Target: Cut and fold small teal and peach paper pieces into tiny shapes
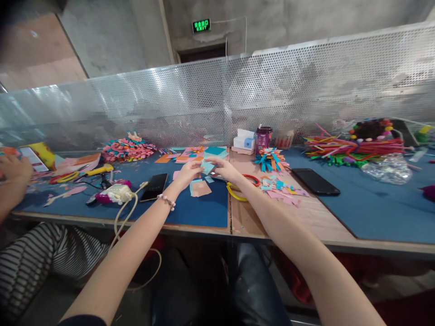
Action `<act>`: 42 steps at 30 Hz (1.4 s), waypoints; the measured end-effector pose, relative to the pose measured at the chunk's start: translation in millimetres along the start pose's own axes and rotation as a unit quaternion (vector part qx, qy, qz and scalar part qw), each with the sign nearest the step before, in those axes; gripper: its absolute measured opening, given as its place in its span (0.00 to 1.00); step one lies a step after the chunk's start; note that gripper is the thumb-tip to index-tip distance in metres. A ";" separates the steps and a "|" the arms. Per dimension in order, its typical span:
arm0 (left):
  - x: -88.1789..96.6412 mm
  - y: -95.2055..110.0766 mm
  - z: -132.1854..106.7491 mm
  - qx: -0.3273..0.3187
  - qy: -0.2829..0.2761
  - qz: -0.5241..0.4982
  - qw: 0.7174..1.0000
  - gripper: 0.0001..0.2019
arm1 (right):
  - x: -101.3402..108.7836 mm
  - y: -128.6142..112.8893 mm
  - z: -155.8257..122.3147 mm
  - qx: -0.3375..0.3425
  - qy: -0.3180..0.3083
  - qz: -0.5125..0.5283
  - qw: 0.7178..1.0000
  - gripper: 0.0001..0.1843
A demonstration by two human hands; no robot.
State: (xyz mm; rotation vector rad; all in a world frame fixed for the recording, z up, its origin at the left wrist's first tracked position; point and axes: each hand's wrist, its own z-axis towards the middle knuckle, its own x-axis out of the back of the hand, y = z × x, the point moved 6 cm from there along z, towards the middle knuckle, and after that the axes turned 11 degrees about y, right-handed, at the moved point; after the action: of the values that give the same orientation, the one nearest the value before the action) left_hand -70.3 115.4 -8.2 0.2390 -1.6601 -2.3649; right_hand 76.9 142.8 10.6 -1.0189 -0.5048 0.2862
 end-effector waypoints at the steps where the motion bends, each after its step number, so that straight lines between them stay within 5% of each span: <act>1: 0.2 0.1 -0.6 0.005 0.000 -0.008 1.000 0.15 | 0.5 -3.6 -1.1 0.015 -0.009 -0.009 1.000 0.14; 12: -7.2 5.9 -7.2 0.051 -0.038 -0.057 0.996 0.18 | 4.8 -11.4 0.2 0.091 0.005 -0.082 0.992 0.11; 30: -4.5 15.6 -11.1 -0.011 0.012 0.000 1.000 0.15 | -4.3 8.2 2.6 0.034 0.127 -0.002 0.991 0.13; 42: -1.8 17.2 -8.3 -0.045 0.030 0.027 0.998 0.13 | -1.5 10.2 1.8 0.031 0.193 -0.036 0.980 0.14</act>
State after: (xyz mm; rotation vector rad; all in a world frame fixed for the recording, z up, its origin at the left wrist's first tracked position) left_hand -64.5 102.9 5.2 0.2424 -1.5100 -2.3621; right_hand 74.7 148.6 2.1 -0.9630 -0.1791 0.0358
